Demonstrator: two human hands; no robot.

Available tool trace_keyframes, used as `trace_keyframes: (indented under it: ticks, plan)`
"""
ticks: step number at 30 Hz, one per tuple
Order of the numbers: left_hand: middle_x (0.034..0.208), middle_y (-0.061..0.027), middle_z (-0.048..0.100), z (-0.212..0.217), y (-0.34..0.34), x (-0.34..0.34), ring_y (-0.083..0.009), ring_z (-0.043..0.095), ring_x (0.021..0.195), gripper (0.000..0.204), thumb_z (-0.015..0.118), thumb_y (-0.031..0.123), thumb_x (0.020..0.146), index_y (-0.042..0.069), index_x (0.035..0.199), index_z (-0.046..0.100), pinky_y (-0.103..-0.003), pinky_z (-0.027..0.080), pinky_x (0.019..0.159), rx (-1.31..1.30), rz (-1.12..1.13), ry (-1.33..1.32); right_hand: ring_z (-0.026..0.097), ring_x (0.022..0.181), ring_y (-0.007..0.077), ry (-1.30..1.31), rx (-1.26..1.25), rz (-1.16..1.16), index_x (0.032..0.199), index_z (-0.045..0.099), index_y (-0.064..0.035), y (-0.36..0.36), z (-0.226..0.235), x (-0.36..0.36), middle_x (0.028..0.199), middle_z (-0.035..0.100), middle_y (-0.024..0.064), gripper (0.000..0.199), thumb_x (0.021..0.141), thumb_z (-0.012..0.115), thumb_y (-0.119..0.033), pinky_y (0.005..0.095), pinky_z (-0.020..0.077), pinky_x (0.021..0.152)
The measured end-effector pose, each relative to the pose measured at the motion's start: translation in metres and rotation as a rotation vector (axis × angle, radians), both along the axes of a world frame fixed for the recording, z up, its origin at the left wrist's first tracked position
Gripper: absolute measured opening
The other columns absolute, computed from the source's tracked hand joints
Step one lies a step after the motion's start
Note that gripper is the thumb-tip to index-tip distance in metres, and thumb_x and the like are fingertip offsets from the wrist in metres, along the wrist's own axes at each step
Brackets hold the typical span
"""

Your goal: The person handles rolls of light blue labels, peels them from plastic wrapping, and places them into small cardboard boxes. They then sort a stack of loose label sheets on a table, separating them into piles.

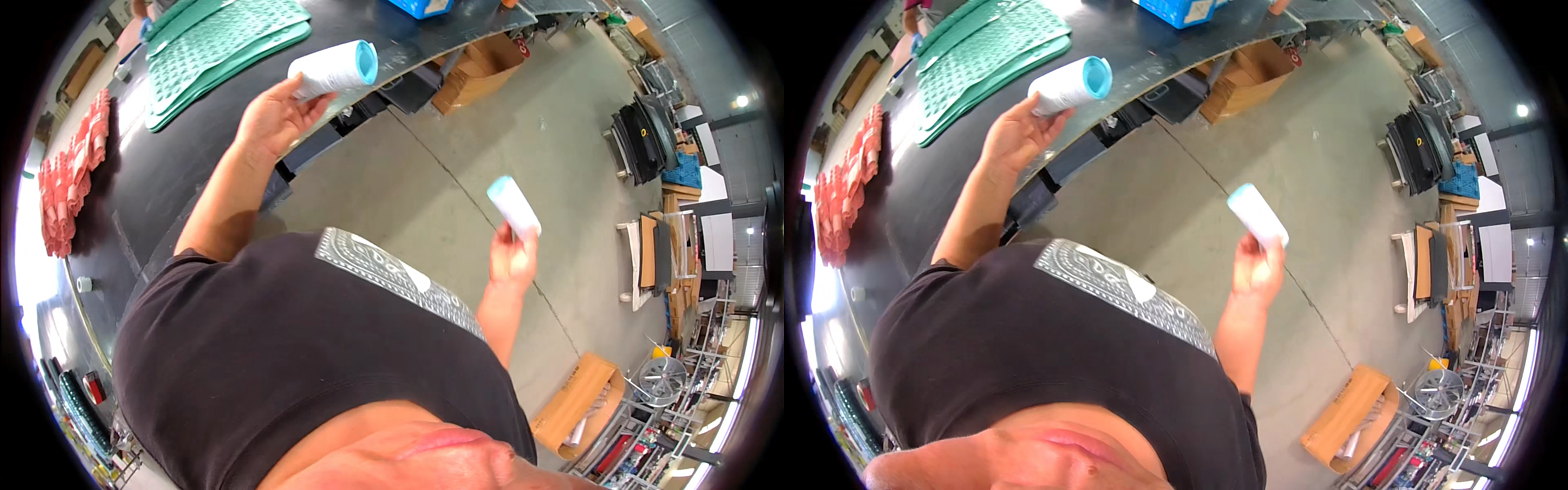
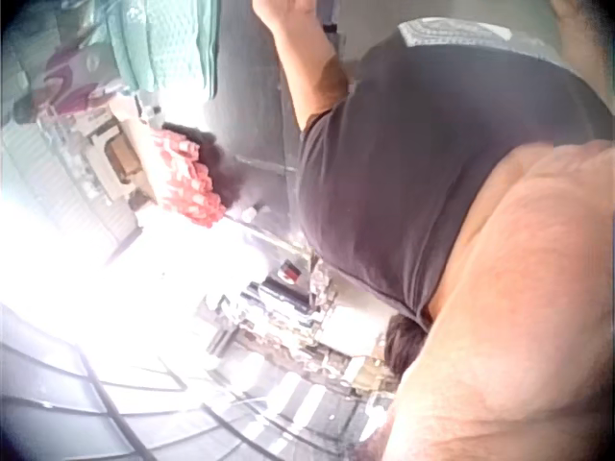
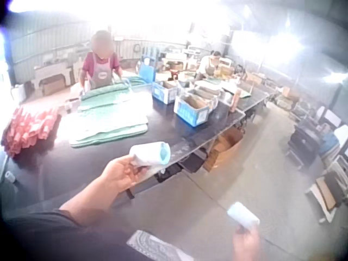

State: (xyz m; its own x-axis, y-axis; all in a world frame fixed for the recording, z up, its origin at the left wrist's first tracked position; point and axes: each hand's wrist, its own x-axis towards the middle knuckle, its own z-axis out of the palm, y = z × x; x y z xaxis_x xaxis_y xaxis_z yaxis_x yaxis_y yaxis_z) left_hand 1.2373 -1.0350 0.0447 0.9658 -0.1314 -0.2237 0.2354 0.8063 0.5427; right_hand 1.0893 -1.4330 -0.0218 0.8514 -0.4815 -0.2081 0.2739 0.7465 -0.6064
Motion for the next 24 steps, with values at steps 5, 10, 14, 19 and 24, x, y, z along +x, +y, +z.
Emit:
trace_keyframes:
  ticks: [5,10,14,19,24]
  plan:
    - [0.123,-0.0192,0.054,-0.007,-0.043,0.085,-0.0297,0.057,0.112,0.036,0.056,0.015,0.097,-0.006,0.123,0.046,-0.04,0.048,0.1,0.265,0.005,-0.078,0.058,0.093,0.0201,0.164,-0.139,0.122,0.116,0.054,-0.0055,-0.009,0.036,0.139,0.111,0.06,0.0072,0.032,0.093,0.066,-0.024,0.0336,0.0488,0.075]
    - [0.108,-0.0106,0.062,-0.024,-0.089,0.195,-0.0205,0.061,0.102,0.025,0.055,0.017,0.098,-0.002,0.114,0.055,-0.033,0.05,0.09,0.447,-0.043,-0.1,0.055,0.09,0.0119,-0.024,-0.76,0.137,0.1,0.06,-0.0029,-0.033,0.042,0.265,0.108,0.062,0.0038,0.024,0.091,0.069,-0.024,0.0263,0.0449,0.077]
    - [0.109,-0.0051,0.064,-0.021,-0.144,0.27,-0.0124,0.059,0.099,0.028,0.06,0.021,0.095,0.001,0.115,0.06,-0.029,0.048,0.086,0.584,-0.168,-0.116,0.053,0.086,0.0101,-0.285,-1.053,0.239,0.08,0.057,0.0005,-0.068,0.044,0.362,0.104,0.062,0.0087,0.031,0.091,0.07,-0.025,0.0247,0.0437,0.075]
    - [0.134,-0.007,0.051,-0.013,-0.193,0.353,-0.0084,0.056,0.098,0.014,0.062,0.014,0.092,0.002,0.099,0.064,-0.026,0.046,0.083,0.893,-0.392,-0.343,0.052,0.079,0.0102,-0.472,-1.034,0.64,0.081,0.058,0.0019,-0.113,0.065,0.481,0.098,0.062,0.0085,0.039,0.096,0.062,-0.033,0.0239,0.0422,0.07]
    - [0.141,-0.0115,0.043,-0.007,-0.218,0.401,-0.0122,0.052,0.108,0.011,0.064,0.011,0.091,0.0,0.09,0.061,-0.028,0.044,0.091,0.971,-0.417,-0.456,0.052,0.078,0.0098,-0.45,-0.973,0.993,0.088,0.062,0.0035,-0.136,0.07,0.576,0.093,0.061,0.0068,0.039,0.1,0.055,-0.033,0.0233,0.041,0.068]
